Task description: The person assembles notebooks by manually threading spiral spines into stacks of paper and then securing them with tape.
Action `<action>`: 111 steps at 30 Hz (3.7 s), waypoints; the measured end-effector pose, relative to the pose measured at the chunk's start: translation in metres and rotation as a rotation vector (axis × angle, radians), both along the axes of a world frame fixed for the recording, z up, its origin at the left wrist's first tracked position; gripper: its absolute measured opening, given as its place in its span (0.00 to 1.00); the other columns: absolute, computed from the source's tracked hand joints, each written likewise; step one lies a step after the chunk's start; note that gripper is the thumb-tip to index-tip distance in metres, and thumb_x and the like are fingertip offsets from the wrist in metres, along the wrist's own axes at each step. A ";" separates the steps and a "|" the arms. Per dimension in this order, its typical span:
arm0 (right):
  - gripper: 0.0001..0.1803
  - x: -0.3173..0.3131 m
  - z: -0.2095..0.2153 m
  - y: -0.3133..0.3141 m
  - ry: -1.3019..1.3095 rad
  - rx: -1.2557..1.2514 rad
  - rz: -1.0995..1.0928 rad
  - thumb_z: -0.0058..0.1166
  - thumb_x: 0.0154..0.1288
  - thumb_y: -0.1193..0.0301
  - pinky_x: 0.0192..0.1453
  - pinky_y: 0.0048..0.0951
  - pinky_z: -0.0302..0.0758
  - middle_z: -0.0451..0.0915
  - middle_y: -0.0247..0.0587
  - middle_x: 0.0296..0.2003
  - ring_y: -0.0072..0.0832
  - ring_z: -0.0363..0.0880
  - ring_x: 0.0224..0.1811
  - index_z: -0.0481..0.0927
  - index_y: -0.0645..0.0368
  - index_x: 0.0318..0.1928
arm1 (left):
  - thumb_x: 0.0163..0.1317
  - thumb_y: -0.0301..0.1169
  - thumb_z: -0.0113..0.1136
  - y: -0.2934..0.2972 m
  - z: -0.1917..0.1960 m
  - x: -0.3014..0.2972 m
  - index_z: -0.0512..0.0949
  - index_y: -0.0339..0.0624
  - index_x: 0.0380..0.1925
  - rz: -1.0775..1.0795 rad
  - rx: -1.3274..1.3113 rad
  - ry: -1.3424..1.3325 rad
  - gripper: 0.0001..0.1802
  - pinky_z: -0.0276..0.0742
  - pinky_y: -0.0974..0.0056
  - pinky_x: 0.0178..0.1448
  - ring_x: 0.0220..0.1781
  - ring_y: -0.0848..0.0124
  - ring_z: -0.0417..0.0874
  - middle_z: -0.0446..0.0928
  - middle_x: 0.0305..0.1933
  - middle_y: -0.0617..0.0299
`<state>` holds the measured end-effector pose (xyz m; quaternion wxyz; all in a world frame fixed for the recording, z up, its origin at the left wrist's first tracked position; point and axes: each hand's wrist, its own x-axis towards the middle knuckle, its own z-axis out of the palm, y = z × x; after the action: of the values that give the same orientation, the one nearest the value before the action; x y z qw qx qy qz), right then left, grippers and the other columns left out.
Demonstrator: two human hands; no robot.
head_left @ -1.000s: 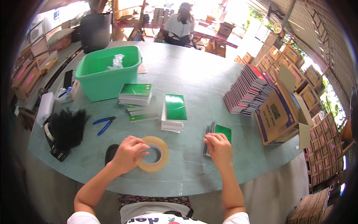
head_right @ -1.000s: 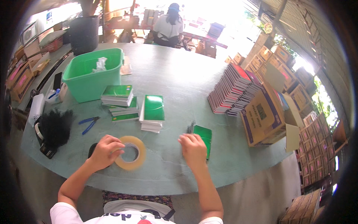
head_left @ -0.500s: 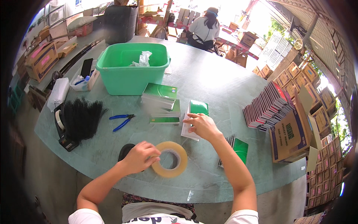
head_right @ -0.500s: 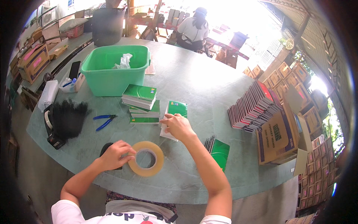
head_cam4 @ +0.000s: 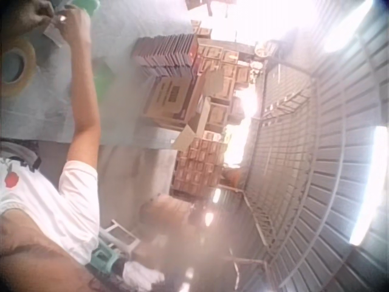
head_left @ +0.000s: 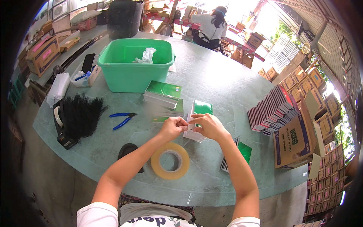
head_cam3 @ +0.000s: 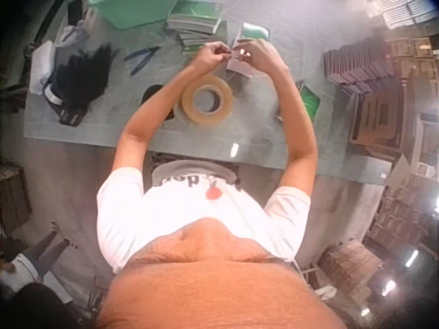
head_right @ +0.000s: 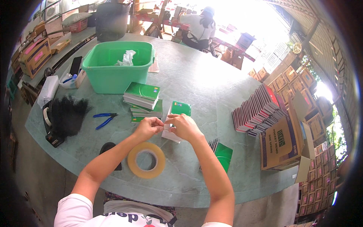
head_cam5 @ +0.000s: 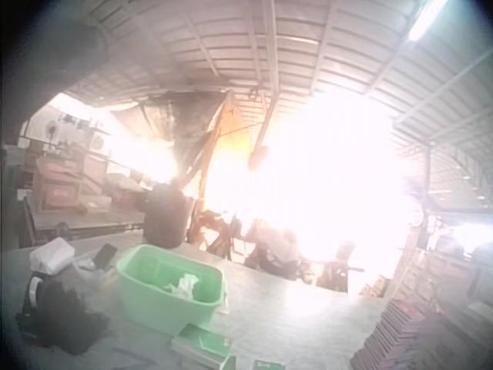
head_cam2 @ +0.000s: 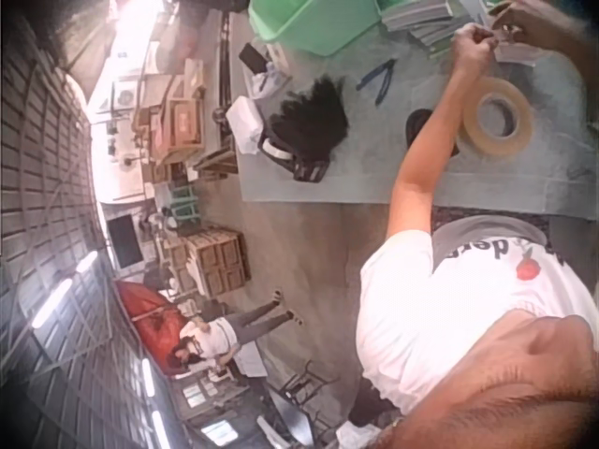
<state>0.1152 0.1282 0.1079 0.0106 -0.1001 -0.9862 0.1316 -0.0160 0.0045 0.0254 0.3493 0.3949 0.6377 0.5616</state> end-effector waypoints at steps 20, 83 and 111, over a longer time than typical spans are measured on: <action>0.18 0.010 0.011 0.009 0.046 -0.256 -0.028 0.62 0.49 0.76 0.55 0.35 0.73 0.73 0.39 0.57 0.40 0.75 0.54 0.82 0.54 0.44 | 0.51 0.34 0.66 0.006 0.008 0.018 0.79 0.37 0.40 0.061 0.081 0.334 0.17 0.75 0.64 0.41 0.33 0.69 0.78 0.74 0.36 0.56; 0.12 0.053 -0.073 -0.111 0.693 -1.031 -0.305 0.64 0.49 0.81 0.40 0.20 0.75 0.84 0.41 0.34 0.19 0.79 0.34 0.82 0.66 0.37 | 0.46 0.25 0.70 -0.106 0.022 0.011 0.78 0.38 0.36 -0.254 0.000 0.310 0.16 0.74 0.65 0.45 0.39 0.70 0.79 0.80 0.34 0.60; 0.16 0.054 -0.044 -0.093 0.542 -0.860 -0.122 0.62 0.51 0.79 0.46 0.22 0.74 0.83 0.38 0.38 0.21 0.80 0.39 0.82 0.61 0.43 | 0.62 0.25 0.47 -0.240 0.057 -0.109 0.66 0.33 0.59 0.233 -0.359 0.349 0.23 0.77 0.63 0.31 0.31 0.67 0.80 0.76 0.37 0.56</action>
<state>0.1693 0.0348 0.0638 0.2318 -0.1152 -0.7971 0.5456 -0.1247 -0.2360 0.0822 0.2318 0.3413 0.8187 0.3993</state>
